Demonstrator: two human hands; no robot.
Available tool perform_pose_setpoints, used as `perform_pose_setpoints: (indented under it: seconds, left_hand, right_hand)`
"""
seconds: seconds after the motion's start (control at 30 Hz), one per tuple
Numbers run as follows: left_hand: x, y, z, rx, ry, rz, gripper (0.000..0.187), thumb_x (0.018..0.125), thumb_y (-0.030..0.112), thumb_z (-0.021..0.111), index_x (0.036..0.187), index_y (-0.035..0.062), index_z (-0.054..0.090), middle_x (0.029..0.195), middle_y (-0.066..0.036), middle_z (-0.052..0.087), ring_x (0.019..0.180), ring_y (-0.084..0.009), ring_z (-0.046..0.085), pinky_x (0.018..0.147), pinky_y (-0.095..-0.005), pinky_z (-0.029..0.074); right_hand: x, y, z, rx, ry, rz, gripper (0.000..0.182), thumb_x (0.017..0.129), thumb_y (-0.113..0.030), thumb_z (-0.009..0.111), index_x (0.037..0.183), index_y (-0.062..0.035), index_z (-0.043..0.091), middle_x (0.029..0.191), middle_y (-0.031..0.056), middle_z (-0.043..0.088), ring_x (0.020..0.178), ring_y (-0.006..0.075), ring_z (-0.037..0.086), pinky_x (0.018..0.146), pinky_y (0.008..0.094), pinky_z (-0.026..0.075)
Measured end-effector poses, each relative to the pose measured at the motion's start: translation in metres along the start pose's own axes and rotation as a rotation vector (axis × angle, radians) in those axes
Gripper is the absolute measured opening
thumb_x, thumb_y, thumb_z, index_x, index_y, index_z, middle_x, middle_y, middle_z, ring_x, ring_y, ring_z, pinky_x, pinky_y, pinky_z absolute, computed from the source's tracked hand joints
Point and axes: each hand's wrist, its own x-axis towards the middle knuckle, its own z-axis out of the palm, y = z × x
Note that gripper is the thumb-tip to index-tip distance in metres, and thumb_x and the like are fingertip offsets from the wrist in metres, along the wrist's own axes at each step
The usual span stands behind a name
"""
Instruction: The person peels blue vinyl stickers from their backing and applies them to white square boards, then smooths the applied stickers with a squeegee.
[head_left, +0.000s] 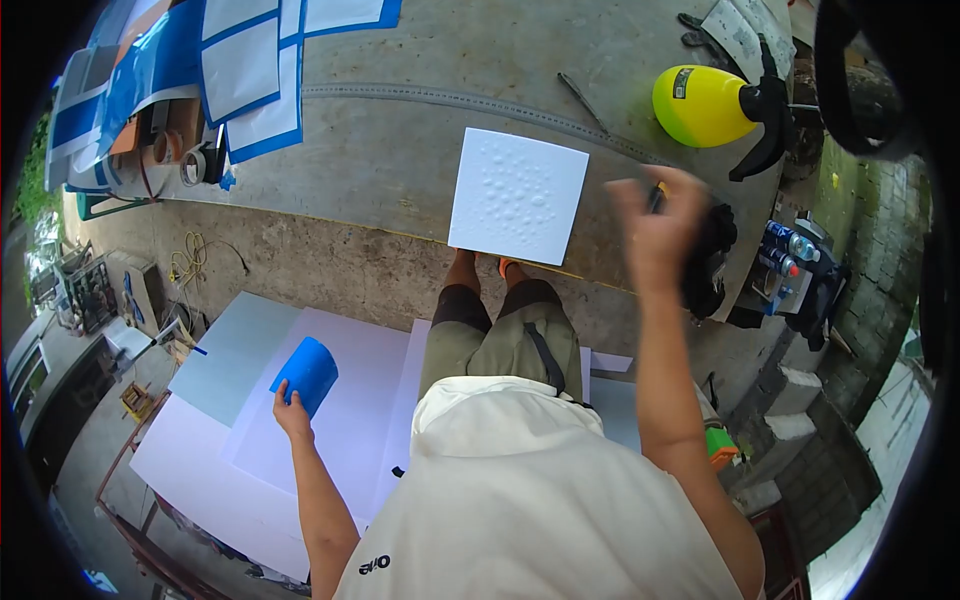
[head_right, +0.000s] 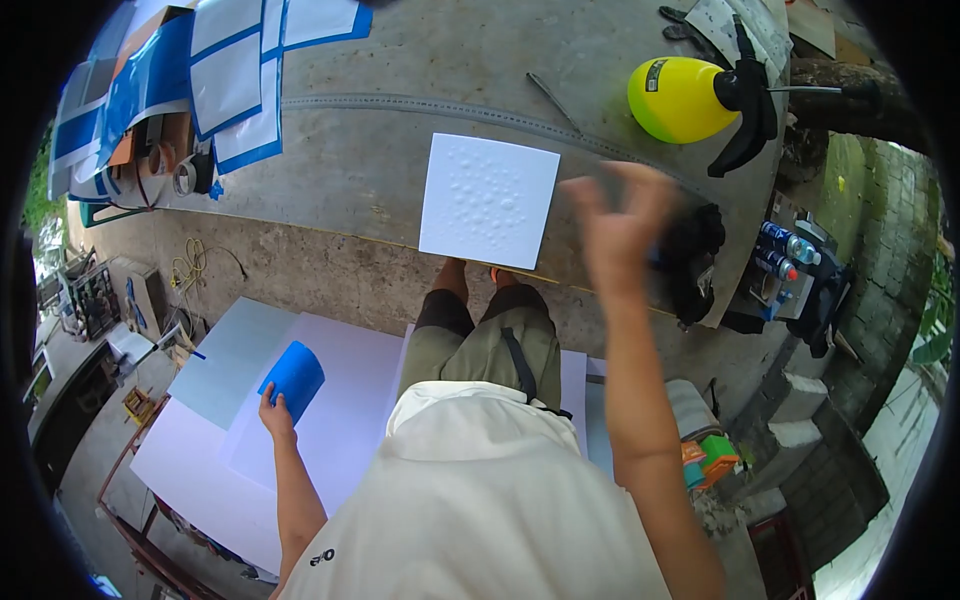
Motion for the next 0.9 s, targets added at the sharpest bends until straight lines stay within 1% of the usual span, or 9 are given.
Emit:
perform_pose_setpoints:
  seconds: [0.03, 0.07, 0.27, 0.43, 0.47, 0.53, 0.6, 0.8, 0.9]
  left_hand:
    - [0.001, 0.002, 0.004, -0.024, -0.014, -0.018, 0.041, 0.096, -0.002, 0.059, 0.137, 0.0015, 0.062, 0.128, -0.017, 0.065, 0.112, -0.0253, 0.063, 0.102, -0.0359, 0.048]
    - [0.002, 0.007, 0.005, -0.02, -0.022, -0.025, 0.041, 0.096, -0.002, 0.059, 0.137, 0.0015, 0.062, 0.128, -0.017, 0.065, 0.112, -0.0253, 0.063, 0.102, -0.0359, 0.048]
    - [0.001, 0.0, -0.005, -0.039, -0.053, -0.005, 0.04, 0.098, -0.002, 0.058, 0.137, 0.0024, 0.062, 0.128, -0.017, 0.065, 0.112, -0.025, 0.063, 0.101, -0.0367, 0.048]
    - [-0.013, -0.019, -0.013, -0.084, -0.022, -0.124, 0.039, 0.098, -0.003, 0.057, 0.136, 0.002, 0.062, 0.129, -0.019, 0.064, 0.112, -0.0278, 0.064, 0.103, -0.0382, 0.048]
    - [-0.015, -0.023, -0.012, -0.087, -0.024, -0.132, 0.039, 0.098, -0.003, 0.057, 0.136, 0.002, 0.062, 0.129, -0.019, 0.064, 0.112, -0.0278, 0.064, 0.103, -0.0382, 0.048]
    - [-0.019, -0.028, -0.01, -0.109, -0.023, -0.134, 0.04, 0.098, -0.002, 0.057, 0.137, 0.0029, 0.062, 0.128, -0.018, 0.065, 0.111, -0.0267, 0.064, 0.101, -0.0373, 0.049]
    - [-0.022, -0.029, -0.008, -0.119, -0.021, -0.156, 0.04, 0.098, -0.002, 0.057, 0.137, 0.0028, 0.062, 0.128, -0.018, 0.065, 0.111, -0.0265, 0.064, 0.101, -0.0371, 0.049]
    - [-0.023, -0.036, -0.004, -0.135, -0.046, -0.159, 0.038, 0.099, -0.001, 0.055, 0.136, 0.003, 0.062, 0.127, -0.018, 0.065, 0.111, -0.0268, 0.064, 0.102, -0.0382, 0.049]
    - [-0.025, -0.029, -0.004, -0.122, -0.051, -0.153, 0.038, 0.099, -0.001, 0.055, 0.137, 0.0024, 0.062, 0.127, -0.018, 0.065, 0.111, -0.0267, 0.064, 0.101, -0.038, 0.049]
  right_hand:
    - [-0.012, 0.009, 0.037, -0.109, -0.194, -0.214, 0.065, 0.067, -0.042, 0.092, 0.114, -0.0079, 0.064, 0.119, 0.01, 0.059, 0.113, 0.031, 0.054, 0.101, 0.0433, 0.04]
    - [-0.018, 0.001, 0.07, -0.083, -0.273, -0.252, 0.07, 0.062, -0.042, 0.092, 0.116, -0.0086, 0.064, 0.118, 0.0099, 0.058, 0.114, 0.0327, 0.053, 0.102, 0.0452, 0.038]
    - [0.002, -0.011, 0.167, -0.125, -0.33, -0.265, 0.07, 0.059, -0.04, 0.093, 0.116, -0.0112, 0.066, 0.116, 0.0073, 0.06, 0.116, 0.0306, 0.052, 0.1, 0.0453, 0.038]
    - [0.021, 0.0, 0.179, -0.031, -0.444, -0.115, 0.025, 0.073, -0.022, 0.086, 0.089, -0.0113, 0.071, 0.097, 0.0051, 0.067, 0.102, 0.0285, 0.059, 0.092, 0.045, 0.042]
    - [0.026, 0.008, 0.183, -0.035, -0.45, -0.12, 0.025, 0.073, -0.022, 0.086, 0.089, -0.0113, 0.071, 0.097, 0.0051, 0.067, 0.102, 0.0285, 0.059, 0.092, 0.045, 0.042]
    - [0.033, 0.021, 0.19, 0.168, -0.251, -0.158, 0.009, 0.078, -0.012, 0.08, 0.083, -0.0106, 0.072, 0.088, 0.0056, 0.068, 0.09, 0.0288, 0.061, 0.084, 0.0433, 0.045]
    - [0.035, 0.029, 0.185, 0.159, -0.146, -0.156, 0.009, 0.079, -0.009, 0.078, 0.086, -0.0108, 0.072, 0.089, 0.0065, 0.069, 0.086, 0.0297, 0.061, 0.078, 0.0425, 0.047]
    - [0.011, 0.006, 0.17, -0.167, -0.318, -0.298, 0.046, 0.068, -0.038, 0.09, 0.102, -0.0131, 0.069, 0.107, 0.0043, 0.061, 0.106, 0.0279, 0.056, 0.087, 0.0441, 0.042]
    - [0.027, 0.029, 0.186, -0.203, -0.2, -0.18, 0.051, 0.067, -0.044, 0.09, 0.102, -0.0134, 0.069, 0.111, 0.0057, 0.058, 0.109, 0.0289, 0.053, 0.09, 0.0448, 0.041]
